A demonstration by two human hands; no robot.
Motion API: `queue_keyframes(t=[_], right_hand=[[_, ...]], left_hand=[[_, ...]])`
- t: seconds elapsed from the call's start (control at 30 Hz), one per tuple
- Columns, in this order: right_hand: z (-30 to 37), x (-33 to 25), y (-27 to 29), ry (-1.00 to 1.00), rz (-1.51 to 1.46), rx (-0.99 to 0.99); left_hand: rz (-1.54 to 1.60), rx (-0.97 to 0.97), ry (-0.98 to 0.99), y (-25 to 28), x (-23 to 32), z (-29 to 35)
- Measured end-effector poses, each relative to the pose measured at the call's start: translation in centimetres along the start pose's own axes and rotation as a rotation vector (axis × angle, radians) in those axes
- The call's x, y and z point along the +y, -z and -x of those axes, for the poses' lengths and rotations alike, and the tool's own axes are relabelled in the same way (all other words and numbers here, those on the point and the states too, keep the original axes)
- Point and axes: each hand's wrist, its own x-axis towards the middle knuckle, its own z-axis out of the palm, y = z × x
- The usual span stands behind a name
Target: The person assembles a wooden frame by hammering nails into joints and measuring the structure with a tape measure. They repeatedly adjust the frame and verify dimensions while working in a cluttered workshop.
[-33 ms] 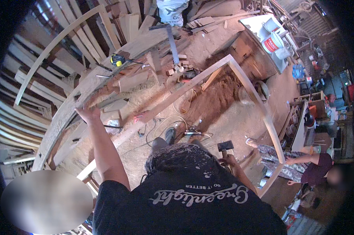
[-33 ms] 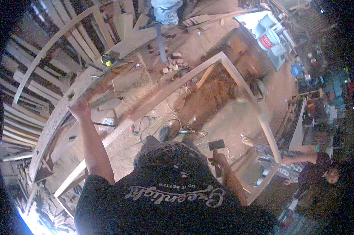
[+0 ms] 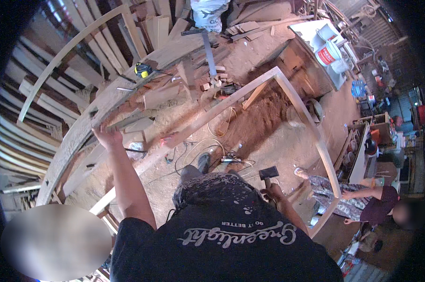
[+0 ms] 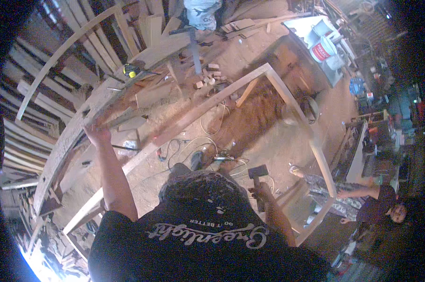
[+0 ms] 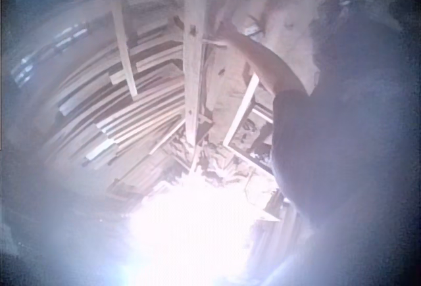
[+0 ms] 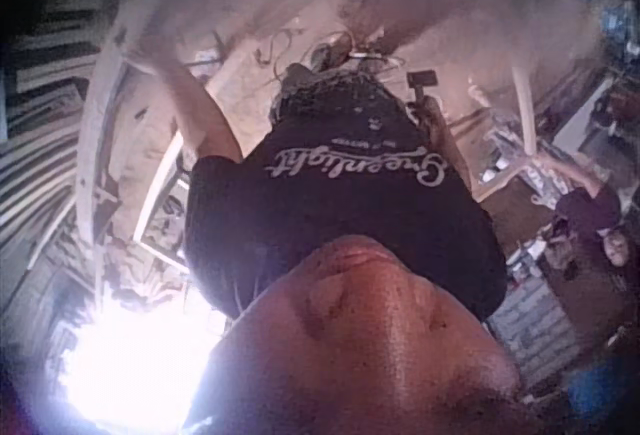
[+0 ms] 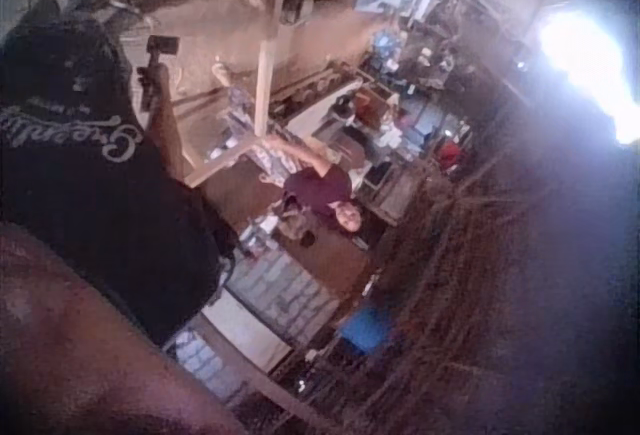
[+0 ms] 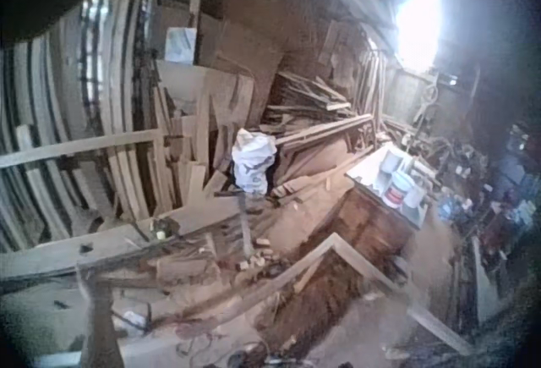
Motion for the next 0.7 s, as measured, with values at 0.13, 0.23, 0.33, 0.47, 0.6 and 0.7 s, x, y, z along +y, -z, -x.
queue_keyframes(t=[0.13,0.23,0.33,0.47,0.6,0.7], right_hand=[[3.9,-8.9,-7.1,0.213,0.221,-0.082],[7.3,-10.6,-11.5,0.309,0.194,-0.143],[8.5,-10.3,-15.7,0.496,0.271,-0.281],[8.3,-8.4,-20.8,0.879,0.795,-0.222],[9.4,-7.3,-23.3,0.933,0.818,-0.371],[12.7,-9.3,-26.2,1.168,0.935,-0.449]], left_hand=[[-0.157,0.096,-0.153,13.9,-2.9,3.5],[-0.386,-0.01,-0.235,17.1,-6.7,12.7],[-1.051,-0.172,-0.207,20.9,-6.3,20.9],[-1.638,-0.349,0.085,36.3,-5.3,24.3],[-2.217,-0.724,0.384,49.2,-3.4,25.7],[-2.106,-0.394,0.452,57.5,-0.4,27.3]])
